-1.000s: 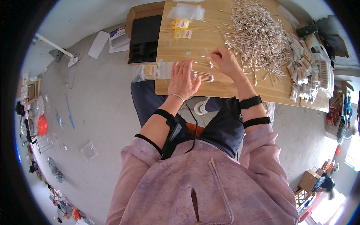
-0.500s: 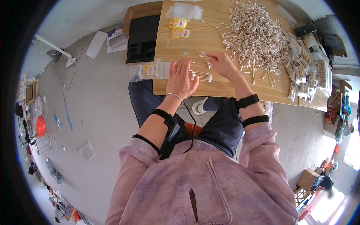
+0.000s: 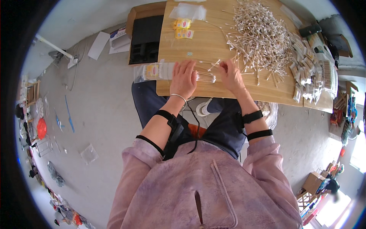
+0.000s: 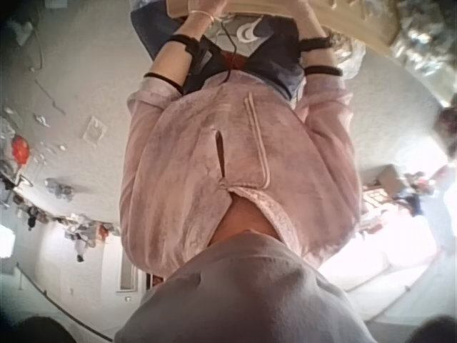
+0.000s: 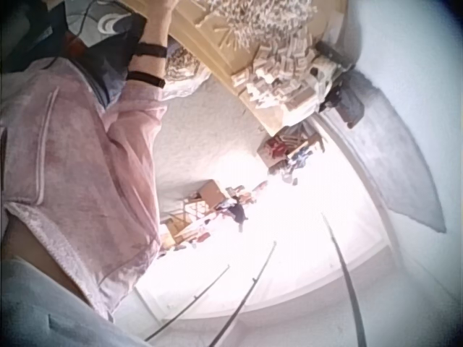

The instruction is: Gathering loose cotton swabs from a pile and placing them neatly into small plastic bags.

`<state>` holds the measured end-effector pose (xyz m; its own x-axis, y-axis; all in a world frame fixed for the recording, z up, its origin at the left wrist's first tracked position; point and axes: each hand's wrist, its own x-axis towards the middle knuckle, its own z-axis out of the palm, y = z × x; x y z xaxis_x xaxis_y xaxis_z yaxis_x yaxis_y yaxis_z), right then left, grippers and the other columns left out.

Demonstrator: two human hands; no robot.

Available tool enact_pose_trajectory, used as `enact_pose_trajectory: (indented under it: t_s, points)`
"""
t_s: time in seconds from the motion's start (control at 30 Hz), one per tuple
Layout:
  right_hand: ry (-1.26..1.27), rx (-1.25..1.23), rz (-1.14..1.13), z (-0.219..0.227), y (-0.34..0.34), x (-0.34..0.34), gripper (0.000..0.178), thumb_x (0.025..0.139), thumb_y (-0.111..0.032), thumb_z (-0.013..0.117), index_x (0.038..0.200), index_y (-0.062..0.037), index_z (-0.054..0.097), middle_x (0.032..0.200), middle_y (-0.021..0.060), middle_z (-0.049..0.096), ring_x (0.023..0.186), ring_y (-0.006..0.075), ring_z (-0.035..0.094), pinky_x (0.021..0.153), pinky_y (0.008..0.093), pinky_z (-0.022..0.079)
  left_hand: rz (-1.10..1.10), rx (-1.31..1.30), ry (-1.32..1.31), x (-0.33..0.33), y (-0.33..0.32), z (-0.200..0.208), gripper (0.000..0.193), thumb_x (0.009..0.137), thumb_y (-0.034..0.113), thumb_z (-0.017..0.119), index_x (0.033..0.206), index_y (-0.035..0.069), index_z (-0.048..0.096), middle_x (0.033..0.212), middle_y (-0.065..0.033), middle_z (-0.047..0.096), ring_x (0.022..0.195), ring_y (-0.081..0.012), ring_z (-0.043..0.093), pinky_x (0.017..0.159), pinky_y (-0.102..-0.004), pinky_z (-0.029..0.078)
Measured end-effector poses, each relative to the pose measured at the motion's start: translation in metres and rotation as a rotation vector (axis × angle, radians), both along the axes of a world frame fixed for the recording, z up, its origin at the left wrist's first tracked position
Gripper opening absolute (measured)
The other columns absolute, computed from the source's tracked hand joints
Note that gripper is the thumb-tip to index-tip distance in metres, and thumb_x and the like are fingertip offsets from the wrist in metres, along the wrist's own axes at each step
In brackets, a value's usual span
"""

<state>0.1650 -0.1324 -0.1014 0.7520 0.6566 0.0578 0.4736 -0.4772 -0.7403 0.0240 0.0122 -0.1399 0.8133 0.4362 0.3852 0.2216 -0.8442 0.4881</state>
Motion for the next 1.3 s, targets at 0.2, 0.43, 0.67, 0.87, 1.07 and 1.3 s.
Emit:
enact_pose_trajectory:
  t_s: [0.2,0.43,0.67,0.87,1.07,1.3]
  points:
    - [-0.317,0.193,0.011,-0.034,-0.019,-0.022,0.008,0.084,-0.005,0.055,0.09,-0.0021,0.052,0.085,0.0174,0.054,0.084,0.0365,0.053,0.075,0.0424,0.044,0.049,-0.101,-0.04,0.013,0.004,0.008,0.017,0.081,0.014,0.065,0.097,0.015,0.068,0.104,-0.0041,0.059,0.103,-0.0269,0.052,0.095,-0.044,0.037]
    - [-0.302,0.214,-0.049,-0.042,-0.018,-0.021,0.007,0.086,-0.006,0.054,0.091,-0.0024,0.051,0.085,0.0166,0.053,0.083,0.037,0.052,0.076,0.0436,0.044,-0.037,-0.14,0.298,0.039,0.025,0.026,0.007,0.077,0.016,0.068,0.083,0.014,0.068,0.094,-0.0023,0.06,0.099,-0.0249,0.055,0.087,-0.0408,0.041]
    - [-0.297,0.255,-0.069,-0.04,-0.014,-0.023,0.007,0.088,-0.008,0.053,0.092,-0.0028,0.051,0.085,0.0169,0.054,0.085,0.0372,0.053,0.076,0.0437,0.044,0.14,-0.395,-0.087,0.043,0.03,0.006,0.011,0.087,0.016,0.061,0.089,0.005,0.061,0.078,-0.0139,0.063,0.08,-0.0315,0.062,0.07,-0.0411,0.048]
    - [-0.24,0.334,-0.11,-0.038,-0.019,-0.021,0.007,0.088,-0.008,0.057,0.091,-0.0025,0.054,0.082,0.0162,0.058,0.078,0.0357,0.057,0.071,0.0414,0.047,0.023,-0.569,-0.179,0.017,0.001,0.008,0.009,0.088,0.012,0.061,0.089,0.003,0.06,0.076,-0.0148,0.062,0.072,-0.0329,0.06,0.063,-0.0395,0.047]
    - [0.073,0.416,-0.058,-0.011,0.009,-0.052,0.01,0.085,-0.008,0.065,0.091,-0.0017,0.059,0.082,0.0111,0.066,0.072,0.023,0.066,0.065,0.0318,0.053,-0.097,-0.354,-0.211,0.008,-0.009,0.0,0.008,0.081,0.012,0.067,0.088,0.008,0.064,0.087,-0.0086,0.061,0.082,-0.0299,0.056,0.072,-0.04,0.045]
    - [0.142,0.475,-0.205,-0.005,0.006,-0.046,0.015,0.082,-0.007,0.068,0.094,-0.0022,0.059,0.08,0.0101,0.068,0.069,0.0172,0.066,0.064,0.028,0.053,-0.137,-0.313,-0.187,0.003,-0.008,-0.002,0.02,0.078,0.012,0.069,0.096,0.006,0.062,0.104,-0.0095,0.061,0.099,-0.03,0.054,0.086,-0.0402,0.043]
